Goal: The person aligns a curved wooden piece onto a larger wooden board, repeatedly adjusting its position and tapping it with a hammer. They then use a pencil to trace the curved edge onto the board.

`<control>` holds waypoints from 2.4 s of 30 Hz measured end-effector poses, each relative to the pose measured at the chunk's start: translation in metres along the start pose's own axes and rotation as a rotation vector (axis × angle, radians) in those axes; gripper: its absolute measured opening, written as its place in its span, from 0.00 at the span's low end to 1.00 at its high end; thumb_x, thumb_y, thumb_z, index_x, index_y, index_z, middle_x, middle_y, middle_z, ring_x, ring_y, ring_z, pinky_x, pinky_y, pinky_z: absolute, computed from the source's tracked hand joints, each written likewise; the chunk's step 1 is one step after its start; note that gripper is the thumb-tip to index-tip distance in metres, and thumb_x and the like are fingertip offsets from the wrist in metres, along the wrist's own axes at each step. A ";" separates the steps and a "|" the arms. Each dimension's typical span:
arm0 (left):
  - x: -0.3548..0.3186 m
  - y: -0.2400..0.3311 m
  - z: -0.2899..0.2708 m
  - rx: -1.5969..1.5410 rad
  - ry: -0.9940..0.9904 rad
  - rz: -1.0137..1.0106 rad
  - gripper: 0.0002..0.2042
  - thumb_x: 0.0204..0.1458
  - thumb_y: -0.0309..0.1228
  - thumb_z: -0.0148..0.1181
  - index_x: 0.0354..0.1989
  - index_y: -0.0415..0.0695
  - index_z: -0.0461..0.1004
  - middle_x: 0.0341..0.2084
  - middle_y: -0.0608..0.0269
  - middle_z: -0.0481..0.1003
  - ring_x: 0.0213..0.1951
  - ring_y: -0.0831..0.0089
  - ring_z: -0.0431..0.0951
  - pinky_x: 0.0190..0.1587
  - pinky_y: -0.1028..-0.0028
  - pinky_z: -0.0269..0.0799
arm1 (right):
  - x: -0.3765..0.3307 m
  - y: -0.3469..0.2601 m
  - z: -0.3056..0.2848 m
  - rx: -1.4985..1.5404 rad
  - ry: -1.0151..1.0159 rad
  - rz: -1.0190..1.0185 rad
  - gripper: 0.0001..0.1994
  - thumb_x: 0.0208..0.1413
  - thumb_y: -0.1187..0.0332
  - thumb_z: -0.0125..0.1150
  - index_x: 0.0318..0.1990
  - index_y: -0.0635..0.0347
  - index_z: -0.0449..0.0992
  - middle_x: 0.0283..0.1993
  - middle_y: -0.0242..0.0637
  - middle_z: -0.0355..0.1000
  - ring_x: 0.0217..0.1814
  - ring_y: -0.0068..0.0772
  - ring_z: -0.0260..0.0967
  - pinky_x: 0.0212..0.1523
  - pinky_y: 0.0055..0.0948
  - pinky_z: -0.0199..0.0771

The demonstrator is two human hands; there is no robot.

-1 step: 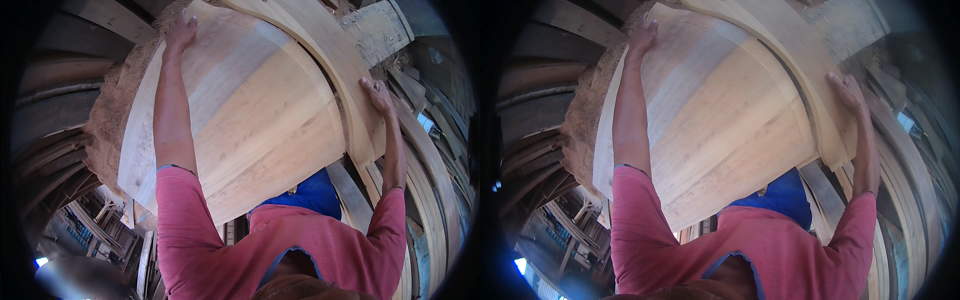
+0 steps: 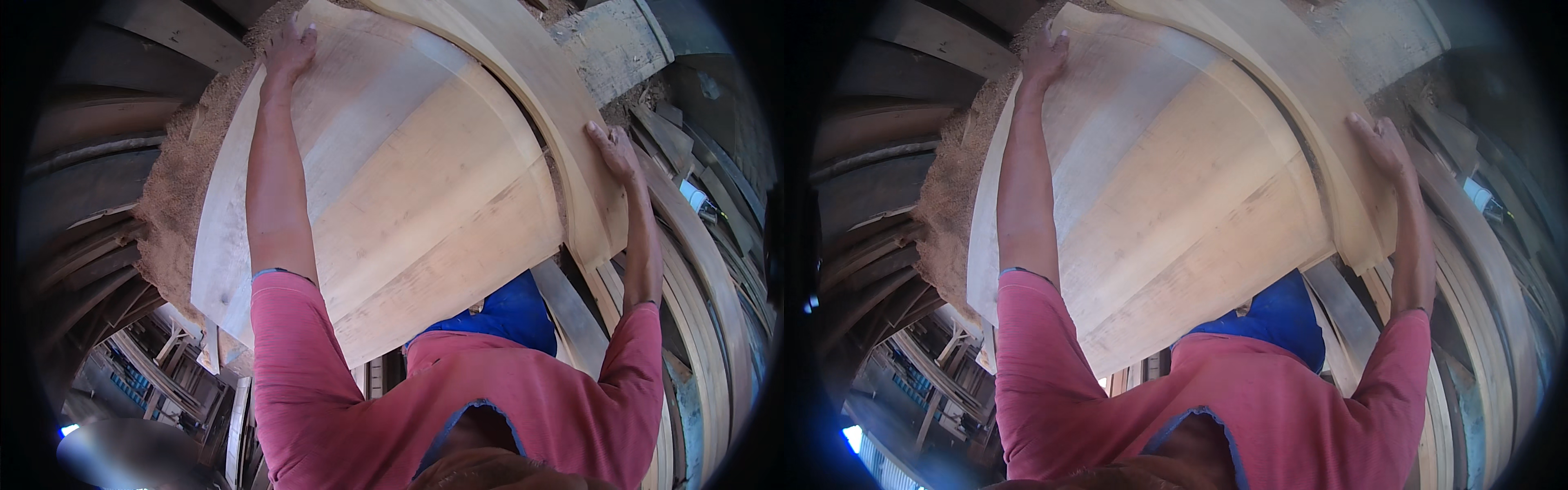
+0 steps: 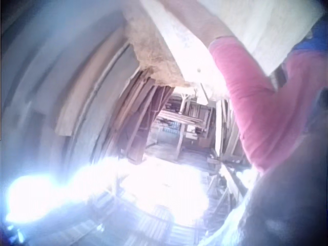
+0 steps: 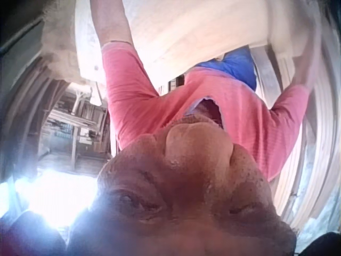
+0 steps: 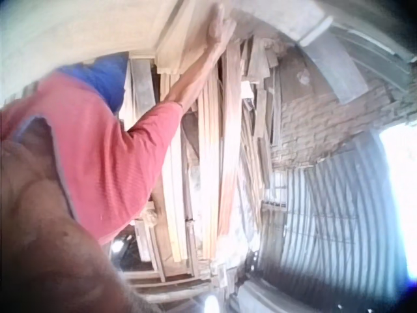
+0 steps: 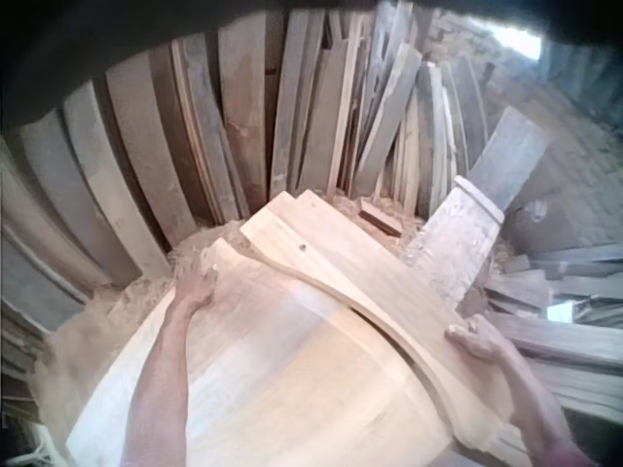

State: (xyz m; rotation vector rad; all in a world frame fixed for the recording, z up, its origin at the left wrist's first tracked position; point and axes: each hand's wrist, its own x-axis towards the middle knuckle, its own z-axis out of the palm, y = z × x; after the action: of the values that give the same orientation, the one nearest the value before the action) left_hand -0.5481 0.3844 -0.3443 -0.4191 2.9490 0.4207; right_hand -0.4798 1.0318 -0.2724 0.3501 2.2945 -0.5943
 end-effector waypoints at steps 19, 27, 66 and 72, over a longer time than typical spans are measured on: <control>-0.007 0.017 0.006 0.227 0.099 -0.045 0.34 0.65 0.58 0.36 0.76 0.56 0.53 0.70 0.46 0.61 0.69 0.41 0.60 0.70 0.47 0.52 | 0.002 -0.001 -0.004 0.051 -0.121 0.014 0.46 0.55 0.31 0.57 0.55 0.77 0.75 0.52 0.58 0.77 0.56 0.47 0.75 0.58 0.41 0.70; 0.011 0.011 -0.003 -0.001 0.048 -0.047 0.27 0.64 0.54 0.40 0.55 0.47 0.75 0.51 0.45 0.78 0.55 0.43 0.76 0.57 0.52 0.69 | -0.007 -0.008 0.006 -0.063 0.082 -0.010 0.45 0.56 0.31 0.56 0.57 0.74 0.74 0.57 0.58 0.73 0.60 0.48 0.72 0.60 0.41 0.69; -0.025 0.054 -0.015 -0.095 0.153 -0.074 0.19 0.62 0.44 0.47 0.47 0.43 0.77 0.44 0.43 0.80 0.48 0.46 0.79 0.51 0.50 0.73 | 0.139 -0.259 0.027 -0.105 0.231 -0.565 0.47 0.53 0.27 0.57 0.57 0.71 0.77 0.56 0.51 0.75 0.57 0.41 0.72 0.59 0.38 0.68; -0.022 0.063 -0.027 -0.147 0.072 -0.066 0.20 0.61 0.44 0.49 0.53 0.43 0.75 0.46 0.42 0.79 0.50 0.45 0.79 0.53 0.50 0.73 | 0.154 -0.239 0.027 -0.123 0.450 -0.584 0.44 0.54 0.27 0.56 0.46 0.71 0.79 0.45 0.48 0.75 0.47 0.41 0.70 0.52 0.38 0.69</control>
State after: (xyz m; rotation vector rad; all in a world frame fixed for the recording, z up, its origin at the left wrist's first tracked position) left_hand -0.5476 0.4404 -0.2992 -0.5589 2.9737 0.6297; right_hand -0.6699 0.8247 -0.3239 -0.2946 2.8714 -0.7016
